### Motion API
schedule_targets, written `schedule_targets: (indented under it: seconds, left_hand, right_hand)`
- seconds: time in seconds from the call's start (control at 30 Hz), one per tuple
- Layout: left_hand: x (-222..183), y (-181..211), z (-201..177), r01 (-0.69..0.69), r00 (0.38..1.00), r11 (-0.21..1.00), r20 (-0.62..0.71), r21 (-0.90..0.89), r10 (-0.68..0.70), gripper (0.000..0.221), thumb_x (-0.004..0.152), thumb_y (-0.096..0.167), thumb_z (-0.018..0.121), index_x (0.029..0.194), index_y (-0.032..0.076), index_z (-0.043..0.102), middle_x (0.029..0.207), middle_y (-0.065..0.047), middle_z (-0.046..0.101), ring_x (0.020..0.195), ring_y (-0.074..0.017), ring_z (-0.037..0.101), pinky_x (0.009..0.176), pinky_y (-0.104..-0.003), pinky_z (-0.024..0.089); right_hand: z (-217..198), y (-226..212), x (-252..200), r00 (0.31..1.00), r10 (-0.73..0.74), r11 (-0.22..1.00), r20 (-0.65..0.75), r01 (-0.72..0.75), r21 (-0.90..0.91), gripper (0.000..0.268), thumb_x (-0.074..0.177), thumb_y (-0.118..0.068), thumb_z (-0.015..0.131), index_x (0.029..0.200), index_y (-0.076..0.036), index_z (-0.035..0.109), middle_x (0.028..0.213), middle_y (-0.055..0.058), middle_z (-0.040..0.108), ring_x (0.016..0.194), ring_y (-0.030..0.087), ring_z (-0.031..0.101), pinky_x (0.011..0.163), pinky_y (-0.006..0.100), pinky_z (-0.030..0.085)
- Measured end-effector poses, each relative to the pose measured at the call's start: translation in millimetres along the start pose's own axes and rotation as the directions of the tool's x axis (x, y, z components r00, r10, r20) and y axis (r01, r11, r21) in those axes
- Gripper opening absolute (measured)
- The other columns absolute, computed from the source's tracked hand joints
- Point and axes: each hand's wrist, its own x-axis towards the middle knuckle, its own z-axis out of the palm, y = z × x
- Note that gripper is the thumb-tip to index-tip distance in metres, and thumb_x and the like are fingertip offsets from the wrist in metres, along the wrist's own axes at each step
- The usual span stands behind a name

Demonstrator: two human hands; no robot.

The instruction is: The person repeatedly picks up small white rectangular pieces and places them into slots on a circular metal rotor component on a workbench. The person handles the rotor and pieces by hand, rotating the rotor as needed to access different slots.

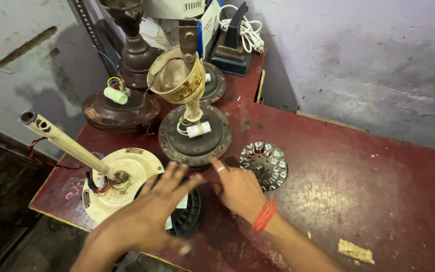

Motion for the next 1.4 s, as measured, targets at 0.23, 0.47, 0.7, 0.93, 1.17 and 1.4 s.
schedule_targets:
  seconds: [0.23, 0.47, 0.7, 0.93, 1.17, 1.4]
  left_hand:
    - [8, 5, -2, 0.067, 0.935, 0.99, 0.338, 0.121, -0.104, 0.116, 0.063, 0.039, 0.091, 0.16, 0.02, 0.03, 0.169, -0.01, 0.018, 0.159, -0.0324, 0.003, 0.122, -0.058, 0.002]
    - [24, -5, 12, 0.233, 0.97, 0.971, 0.062, 0.056, -0.236, 0.112, 0.073, 0.051, 0.085, 0.159, 0.009, 0.026, 0.167, -0.025, 0.015, 0.152, -0.0391, 0.004, 0.12, -0.054, 0.007]
    - [74, 3, 19, -0.033, 0.983, 0.999, -0.179, -0.034, 0.026, 0.072, 0.087, 0.037, 0.07, 0.14, -0.005, 0.045, 0.14, -0.031, 0.052, 0.133, -0.0451, 0.049, 0.11, -0.049, 0.039]
    - [128, 13, 23, 0.075, 0.964, 0.996, 0.252, 0.038, -0.083, 0.041, 0.091, 0.036, 0.068, 0.104, -0.003, 0.073, 0.105, -0.025, 0.071, 0.103, -0.0403, 0.069, 0.086, -0.048, 0.054]
    - [161, 6, 24, 0.08, 0.989, 0.984, 0.112, 0.159, -0.098, 0.031, 0.076, 0.031, 0.076, 0.09, 0.004, 0.077, 0.094, -0.021, 0.073, 0.093, -0.0379, 0.072, 0.08, -0.048, 0.057]
    - [184, -6, 34, 0.051, 0.999, 0.997, 0.007, 0.057, -0.051, 0.031, 0.082, 0.031, 0.071, 0.09, 0.002, 0.077, 0.091, -0.025, 0.071, 0.09, -0.0396, 0.071, 0.077, -0.047, 0.057]
  right_hand:
    - [-2, 12, 3, 0.993, 0.104, 0.985, 0.055, -0.095, -0.143, 0.053, 0.082, -0.023, 0.076, 0.129, -0.005, 0.06, 0.07, 0.017, 0.07, 0.068, 0.039, 0.068, 0.062, 0.052, 0.052]
    - [-10, 19, 2, 0.984, 0.173, 0.978, 0.037, -0.167, -0.128, 0.019, 0.089, -0.024, 0.072, 0.085, -0.005, 0.073, 0.067, 0.019, 0.067, 0.067, 0.04, 0.067, 0.065, 0.052, 0.052]
    - [-36, 17, -10, 0.954, 0.296, 0.954, 0.042, -0.298, 0.034, 0.017, 0.078, -0.024, 0.076, 0.089, -0.011, 0.078, 0.069, 0.015, 0.072, 0.064, 0.034, 0.071, 0.062, 0.044, 0.056]
    - [-64, 35, -18, 0.916, 0.376, 0.926, -0.137, -0.369, 0.078, 0.019, 0.074, -0.018, 0.082, 0.092, -0.013, 0.08, 0.073, 0.008, 0.075, 0.061, 0.024, 0.072, 0.059, 0.037, 0.056]
    - [-73, 44, -18, 0.909, 0.361, 0.932, -0.207, -0.347, 0.104, 0.034, 0.071, -0.011, 0.082, 0.105, -0.011, 0.077, 0.081, 0.007, 0.07, 0.068, 0.023, 0.065, 0.063, 0.036, 0.053]
    - [-58, 45, -10, 0.953, 0.24, 0.957, -0.186, -0.264, -0.121, 0.019, 0.072, -0.009, 0.078, 0.092, -0.009, 0.08, 0.08, 0.009, 0.069, 0.082, 0.03, 0.067, 0.069, 0.043, 0.052]
